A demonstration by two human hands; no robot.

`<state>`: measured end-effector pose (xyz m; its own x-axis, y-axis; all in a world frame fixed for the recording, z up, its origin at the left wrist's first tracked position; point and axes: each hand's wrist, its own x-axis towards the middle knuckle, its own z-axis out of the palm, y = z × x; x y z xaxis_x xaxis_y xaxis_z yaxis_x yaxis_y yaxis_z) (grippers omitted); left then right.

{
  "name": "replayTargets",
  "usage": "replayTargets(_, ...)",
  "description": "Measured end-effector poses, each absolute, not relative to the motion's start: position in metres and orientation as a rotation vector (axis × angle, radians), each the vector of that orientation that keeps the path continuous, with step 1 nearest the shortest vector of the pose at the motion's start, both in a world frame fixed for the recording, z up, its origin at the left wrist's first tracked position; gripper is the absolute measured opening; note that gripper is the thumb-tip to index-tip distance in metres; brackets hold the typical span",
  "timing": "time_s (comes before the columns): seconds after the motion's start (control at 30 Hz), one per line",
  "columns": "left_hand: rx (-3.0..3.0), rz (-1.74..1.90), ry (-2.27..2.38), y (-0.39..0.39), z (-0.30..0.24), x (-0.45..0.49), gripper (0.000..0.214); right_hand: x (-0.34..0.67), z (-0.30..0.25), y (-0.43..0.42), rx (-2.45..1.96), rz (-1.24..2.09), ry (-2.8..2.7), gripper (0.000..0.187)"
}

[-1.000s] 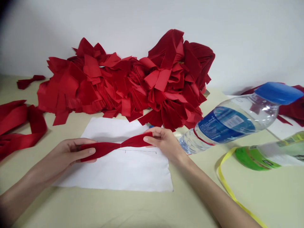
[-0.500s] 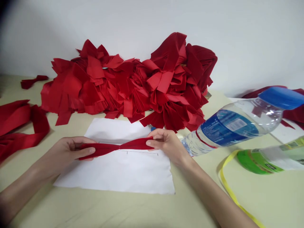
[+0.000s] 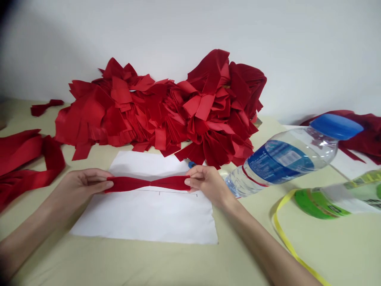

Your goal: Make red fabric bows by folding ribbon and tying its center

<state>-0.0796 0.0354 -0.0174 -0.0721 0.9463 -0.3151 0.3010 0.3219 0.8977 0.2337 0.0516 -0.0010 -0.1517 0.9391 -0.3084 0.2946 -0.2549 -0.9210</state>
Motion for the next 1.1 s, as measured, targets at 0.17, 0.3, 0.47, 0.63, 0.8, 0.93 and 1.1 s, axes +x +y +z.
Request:
replayTargets(0.17, 1.302, 0.810, 1.515, 0.038, -0.022, -0.071, 0.018, 0.245, -0.003, 0.047, -1.558, 1.343, -1.635, 0.023)
replayTargets(0.3, 1.388, 0.834, 1.472, 0.043, -0.027, -0.061, 0.026, 0.252, -0.002, 0.041, -1.635, 1.087, -1.862, 0.016)
replayTargets(0.47, 1.430, 0.884, 1.492, 0.046, -0.032, -0.057, 0.034, 0.252, -0.002, 0.037, -1.766, 0.816, -2.043, 0.007)
replayTargets(0.63, 1.467, 0.899, 1.548, 0.043, -0.032, -0.057, 0.030, 0.250, -0.010, 0.038, -1.782, 0.621, -2.096, 0.012)
replayTargets(0.8, 1.487, 0.892, 1.525, 0.043, -0.037, -0.062, 0.030, 0.250, -0.013, 0.038, -1.769, 0.546, -2.109, 0.016)
replayTargets(0.93, 1.494, 0.890, 1.533, 0.043, -0.039, -0.064, 0.030, 0.249, -0.013, 0.036, -1.757, 0.542, -2.106, 0.016)
replayTargets(1.1, 1.515, 0.895, 1.561, 0.040, -0.034, -0.059, 0.029, 0.250, -0.015, 0.037, -1.764, 0.550, -2.091, 0.013)
